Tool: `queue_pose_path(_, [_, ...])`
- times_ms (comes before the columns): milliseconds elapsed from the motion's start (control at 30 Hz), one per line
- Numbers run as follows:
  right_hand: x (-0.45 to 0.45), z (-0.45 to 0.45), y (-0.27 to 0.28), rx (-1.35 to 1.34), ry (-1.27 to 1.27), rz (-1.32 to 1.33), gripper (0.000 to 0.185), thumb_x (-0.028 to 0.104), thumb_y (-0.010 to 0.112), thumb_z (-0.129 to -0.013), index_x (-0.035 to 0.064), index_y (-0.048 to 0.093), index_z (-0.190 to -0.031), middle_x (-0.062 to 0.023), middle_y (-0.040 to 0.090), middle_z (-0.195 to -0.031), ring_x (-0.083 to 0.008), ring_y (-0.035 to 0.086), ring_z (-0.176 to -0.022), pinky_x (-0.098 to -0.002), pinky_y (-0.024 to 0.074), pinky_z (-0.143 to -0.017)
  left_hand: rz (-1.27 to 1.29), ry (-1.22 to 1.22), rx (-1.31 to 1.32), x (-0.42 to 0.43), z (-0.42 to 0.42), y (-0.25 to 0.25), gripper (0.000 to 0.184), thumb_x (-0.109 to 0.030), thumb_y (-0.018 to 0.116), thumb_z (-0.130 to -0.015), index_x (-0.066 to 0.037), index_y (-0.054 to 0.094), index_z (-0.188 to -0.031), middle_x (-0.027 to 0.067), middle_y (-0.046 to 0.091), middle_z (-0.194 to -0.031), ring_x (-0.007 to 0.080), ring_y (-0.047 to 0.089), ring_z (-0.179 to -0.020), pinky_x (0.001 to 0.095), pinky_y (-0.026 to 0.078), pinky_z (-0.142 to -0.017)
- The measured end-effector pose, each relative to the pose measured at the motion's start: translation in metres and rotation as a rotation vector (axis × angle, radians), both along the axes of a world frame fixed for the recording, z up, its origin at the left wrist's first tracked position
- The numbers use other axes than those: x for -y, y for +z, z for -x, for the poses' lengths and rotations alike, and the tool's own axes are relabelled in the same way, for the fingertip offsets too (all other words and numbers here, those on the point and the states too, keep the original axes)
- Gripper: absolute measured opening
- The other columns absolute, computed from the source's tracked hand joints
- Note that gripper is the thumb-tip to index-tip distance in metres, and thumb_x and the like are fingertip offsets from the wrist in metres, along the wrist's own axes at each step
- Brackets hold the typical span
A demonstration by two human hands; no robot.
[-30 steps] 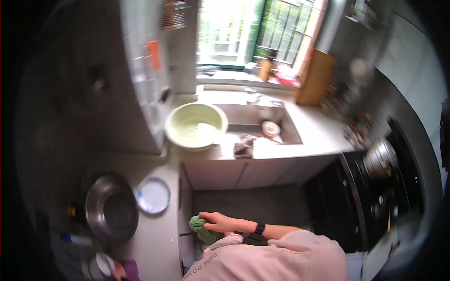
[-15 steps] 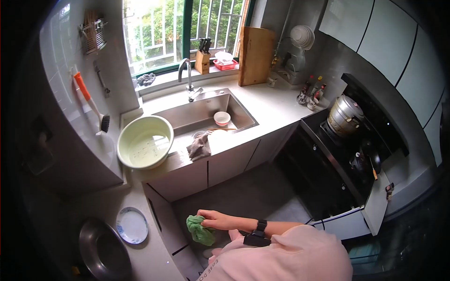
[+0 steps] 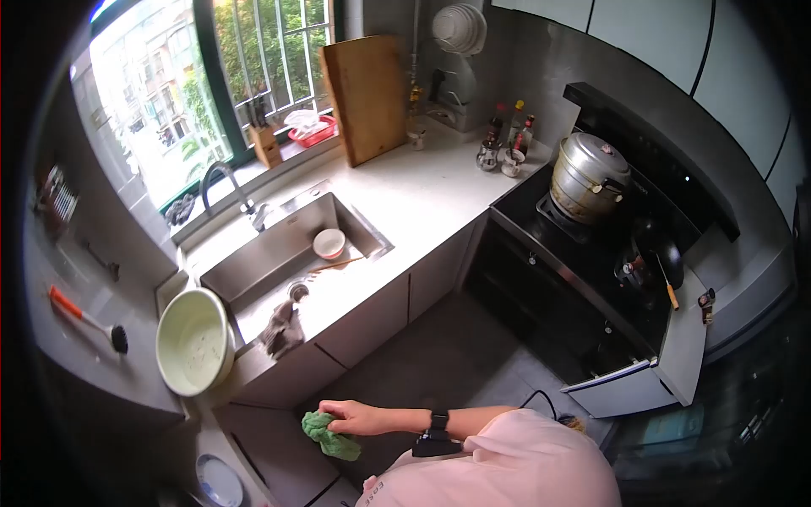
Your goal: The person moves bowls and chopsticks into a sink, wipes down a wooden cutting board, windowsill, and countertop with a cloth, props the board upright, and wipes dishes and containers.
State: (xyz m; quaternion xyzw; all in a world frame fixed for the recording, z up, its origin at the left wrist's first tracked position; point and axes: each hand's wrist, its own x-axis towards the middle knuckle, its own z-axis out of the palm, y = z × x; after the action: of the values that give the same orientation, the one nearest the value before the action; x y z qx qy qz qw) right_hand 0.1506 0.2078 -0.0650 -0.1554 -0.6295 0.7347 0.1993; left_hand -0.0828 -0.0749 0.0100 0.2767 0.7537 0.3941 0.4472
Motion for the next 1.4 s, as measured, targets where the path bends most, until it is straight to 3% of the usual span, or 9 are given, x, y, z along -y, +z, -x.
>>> queue_pose_path(133, [-0.050, -0.041, 0.026, -0.046, 0.009, -0.105, 0.019, 0.014, 0.050, -0.082, 0.0021, 0.046, -0.096, -0.0057, 0.051, -0.083, -0.0110, 0.047, -0.079, -0.0277, 0.0418, -0.072, -0.350, -0.461, -0.334, -0.164, -0.077, -0.019, 0.108, -0.024, 0.076, -0.062, -0.011, 0.005, -0.141, 0.0147, 0.038, -0.130, 0.0301, 0.046, -0.113, 0.0415, 0.043, -0.087])
queue_pose_path(233, [-0.081, -0.063, 0.038, -0.174, -0.037, -0.124, 0.021, 0.015, 0.050, -0.082, 0.0020, 0.046, -0.097, -0.0067, 0.052, -0.083, -0.0114, 0.048, -0.078, -0.0284, 0.0424, -0.072, -0.543, -0.362, 0.012, -0.248, -0.155, 0.003, 0.066, -0.002, 0.070, -0.066, -0.004, 0.041, -0.126, 0.0096, 0.054, -0.110, 0.0228, 0.056, -0.095, 0.0340, 0.047, -0.079])
queue_pose_path(467, [-0.158, -0.107, 0.044, -0.127, -0.333, -0.233, 0.027, 0.021, 0.059, -0.080, 0.0022, 0.048, -0.096, -0.0097, 0.056, -0.081, -0.0167, 0.053, -0.073, -0.0314, 0.0449, -0.068, -0.319, -0.404, -0.115, -0.357, -0.174, -0.020, 0.032, 0.005, 0.051, -0.072, 0.004, 0.054, -0.104, 0.0054, 0.060, -0.088, 0.0092, 0.054, -0.082, 0.0236, 0.045, -0.073])
queue_pose_path(633, [-0.211, -0.123, 0.050, 0.087, -0.777, -0.651, 0.056, 0.032, 0.072, -0.072, 0.0083, 0.048, -0.117, -0.0139, 0.053, -0.111, -0.0281, 0.056, -0.101, -0.0356, 0.0451, -0.086, -0.348, -0.397, -0.108, -0.429, -0.158, -0.034, 0.028, 0.000, 0.047, -0.076, 0.005, 0.054, -0.102, 0.0068, 0.060, -0.086, 0.0125, 0.056, -0.080, 0.0252, 0.045, -0.072])
queue_pose_path(833, [-0.267, -0.119, 0.054, 0.117, -0.539, -0.611, 0.089, 0.028, 0.075, -0.068, 0.0161, 0.024, -0.140, -0.0154, 0.024, -0.142, -0.0313, 0.026, -0.131, -0.0392, 0.0265, -0.106, -0.467, -0.513, 0.122, -0.523, -0.176, -0.042, 0.036, -0.005, 0.052, -0.083, 0.003, 0.047, -0.118, 0.0095, 0.057, -0.103, 0.0141, 0.054, -0.091, 0.0263, 0.043, -0.080])
queue_pose_path(900, [-0.286, -0.126, 0.039, 0.157, -0.520, -0.469, 0.084, 0.026, 0.073, -0.072, 0.0134, 0.025, -0.139, -0.0152, 0.026, -0.141, -0.0301, 0.028, -0.130, -0.0382, 0.0271, -0.105, -0.492, -0.524, 0.355, -0.547, -0.193, -0.044, 0.037, -0.011, 0.059, -0.083, 0.002, 0.049, -0.116, 0.0099, 0.056, -0.104, 0.0141, 0.054, -0.092, 0.0267, 0.043, -0.080])
queue_pose_path(1033, [-0.318, -0.150, 0.000, 0.124, -0.675, -0.367, 0.072, 0.022, 0.068, -0.078, 0.0071, 0.029, -0.137, -0.0136, 0.037, -0.135, -0.0231, 0.036, -0.125, -0.0340, 0.0307, -0.102, -0.408, -0.808, -0.050, -0.578, -0.211, -0.048, 0.020, -0.015, 0.059, -0.086, 0.003, 0.054, -0.092, 0.0081, 0.053, -0.088, 0.0157, 0.054, -0.085, 0.0266, 0.045, -0.078])
queue_pose_path(1200, [-0.361, -0.187, -0.036, 0.078, -0.654, -0.076, 0.047, -0.004, 0.044, -0.076, 0.0032, 0.045, -0.122, -0.0051, 0.054, -0.109, -0.0114, 0.050, -0.103, -0.0271, 0.0407, -0.091, -0.352, -0.734, 0.321, -0.612, -0.236, -0.069, 0.029, -0.009, 0.061, -0.084, 0.000, 0.053, -0.109, 0.0076, 0.058, -0.096, 0.0154, 0.059, -0.087, 0.0257, 0.049, -0.073])
queue_pose_path(1400, [-0.497, -0.329, -0.048, 0.310, -1.002, -0.187, 0.043, 0.003, 0.051, -0.076, 0.0074, 0.047, -0.119, -0.0060, 0.057, -0.100, -0.0129, 0.055, -0.090, -0.0278, 0.0466, -0.078, -0.263, -0.570, 0.315, -0.671, -0.251, -0.099, 0.032, -0.010, 0.055, -0.088, -0.001, 0.048, -0.119, 0.0089, 0.061, -0.098, 0.0164, 0.061, -0.087, 0.0258, 0.049, -0.070])
